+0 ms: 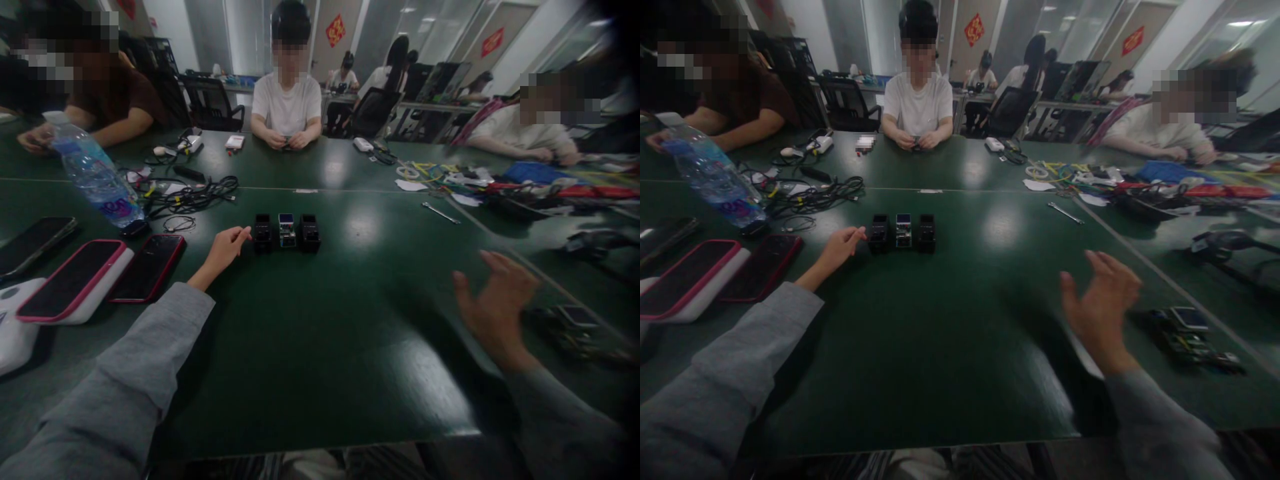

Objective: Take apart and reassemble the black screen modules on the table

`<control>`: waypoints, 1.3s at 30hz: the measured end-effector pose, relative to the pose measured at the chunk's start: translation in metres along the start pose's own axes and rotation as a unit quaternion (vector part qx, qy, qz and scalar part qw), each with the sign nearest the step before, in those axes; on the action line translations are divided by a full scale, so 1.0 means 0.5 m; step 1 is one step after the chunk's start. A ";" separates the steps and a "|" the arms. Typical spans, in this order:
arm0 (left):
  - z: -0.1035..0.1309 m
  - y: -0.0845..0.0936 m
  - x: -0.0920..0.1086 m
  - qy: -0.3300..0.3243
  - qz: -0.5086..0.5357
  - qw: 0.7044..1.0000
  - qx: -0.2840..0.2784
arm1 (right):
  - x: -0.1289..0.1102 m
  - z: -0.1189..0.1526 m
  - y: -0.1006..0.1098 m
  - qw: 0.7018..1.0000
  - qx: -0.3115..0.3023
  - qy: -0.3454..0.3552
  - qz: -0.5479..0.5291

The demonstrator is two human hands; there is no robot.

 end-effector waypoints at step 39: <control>0.000 -0.003 0.003 -0.021 0.016 1.000 0.001 | -0.010 0.035 -0.077 0.993 -0.102 0.048 -0.022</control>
Point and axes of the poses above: each hand's wrist, its own z-axis away from the middle knuckle, its own y-axis out of the back of the hand, x = y × z, the point moved 7 cm from there along -z, towards the middle knuckle, and after that the axes turned 13 degrees about -x, right-handed, at the moved point
